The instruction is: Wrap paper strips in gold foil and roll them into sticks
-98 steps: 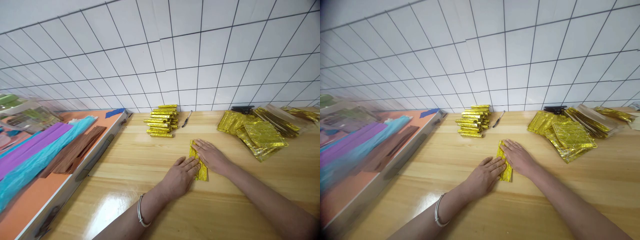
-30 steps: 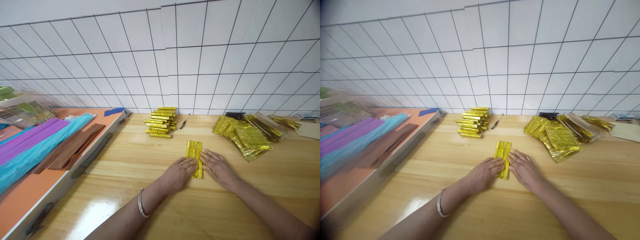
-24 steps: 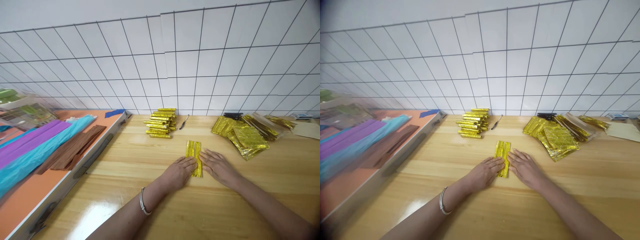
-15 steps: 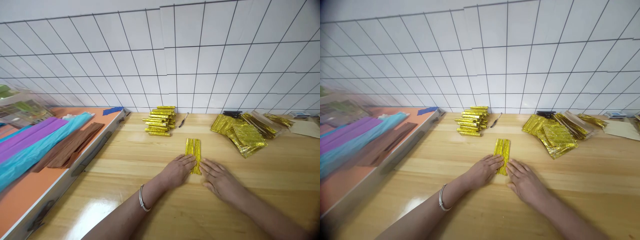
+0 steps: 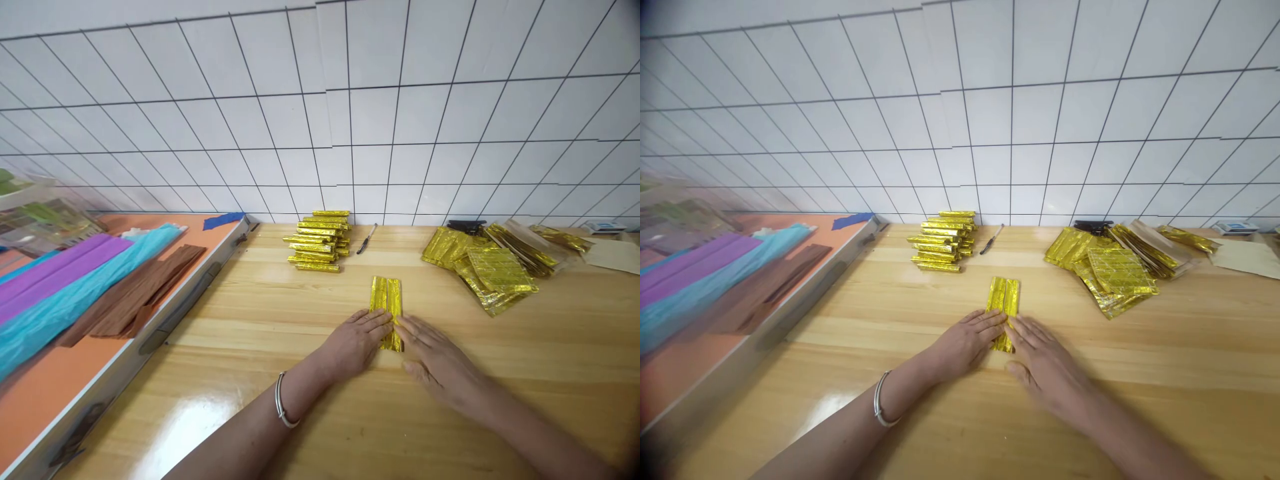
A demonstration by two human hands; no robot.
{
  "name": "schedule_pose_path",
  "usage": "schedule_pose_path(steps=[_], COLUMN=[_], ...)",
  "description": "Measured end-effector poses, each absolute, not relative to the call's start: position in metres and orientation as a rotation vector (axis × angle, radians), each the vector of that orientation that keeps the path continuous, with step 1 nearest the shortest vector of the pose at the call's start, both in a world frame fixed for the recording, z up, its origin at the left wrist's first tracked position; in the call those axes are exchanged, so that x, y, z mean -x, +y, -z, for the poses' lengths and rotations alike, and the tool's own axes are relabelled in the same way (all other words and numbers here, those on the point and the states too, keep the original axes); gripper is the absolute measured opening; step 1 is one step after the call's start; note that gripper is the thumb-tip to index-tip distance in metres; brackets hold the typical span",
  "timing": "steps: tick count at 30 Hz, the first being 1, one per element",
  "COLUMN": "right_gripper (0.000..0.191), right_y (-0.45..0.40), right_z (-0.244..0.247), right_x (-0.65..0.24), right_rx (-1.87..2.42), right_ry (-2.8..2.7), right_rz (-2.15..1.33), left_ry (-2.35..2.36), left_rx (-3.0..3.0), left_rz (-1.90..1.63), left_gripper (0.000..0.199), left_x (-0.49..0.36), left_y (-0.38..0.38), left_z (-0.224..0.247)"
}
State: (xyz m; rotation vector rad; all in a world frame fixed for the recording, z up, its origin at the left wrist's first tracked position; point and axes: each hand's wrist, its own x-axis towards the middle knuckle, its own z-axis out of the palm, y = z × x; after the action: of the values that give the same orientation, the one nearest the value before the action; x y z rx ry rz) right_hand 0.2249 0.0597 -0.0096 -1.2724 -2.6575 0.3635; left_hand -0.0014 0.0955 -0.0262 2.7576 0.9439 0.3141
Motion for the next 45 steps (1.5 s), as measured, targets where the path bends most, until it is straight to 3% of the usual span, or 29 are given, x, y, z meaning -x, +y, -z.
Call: schedule_pose_path(steps=[3, 11, 18, 28, 39, 45], right_gripper=[0.061, 0.055, 0.053, 0.053, 0.054, 0.054], right_y=[0.081, 0.134, 0.18, 0.228, 0.233, 0.234], right_z=[0.009, 0.013, 0.03, 0.036, 0.038, 0.043], right_x=[-0.209, -0.184, -0.19, -0.188, -0.188, -0.188], right_rx=[1.294, 0.997, 0.908, 0.895, 0.885, 0.852], right_ry=[-2.61, -2.726, -2.846, -2.881, -2.903, -2.865], right_rz=[-0.473, -0.623, -0.481, -0.288, -0.266, -0.268], left_ry=[0.926, 0.929, 0.936, 0.908, 0.319, 0.216], left_rx=[-2.764, -2.794, -2.719, -2.712, -2.883, -2.879], left_rz=[-0.33, -0.384, -0.341, -0.225, -0.2, -0.128], left_gripper=[0.045, 0.034, 0.054, 0.058, 0.038, 0.045], left_x=[0.001, 0.0, 0.001, 0.006, -0.012, -0.015], left_y=[0.096, 0.096, 0.092, 0.092, 0.161, 0.165], left_z=[0.026, 0.031, 0.019, 0.017, 0.007, 0.021])
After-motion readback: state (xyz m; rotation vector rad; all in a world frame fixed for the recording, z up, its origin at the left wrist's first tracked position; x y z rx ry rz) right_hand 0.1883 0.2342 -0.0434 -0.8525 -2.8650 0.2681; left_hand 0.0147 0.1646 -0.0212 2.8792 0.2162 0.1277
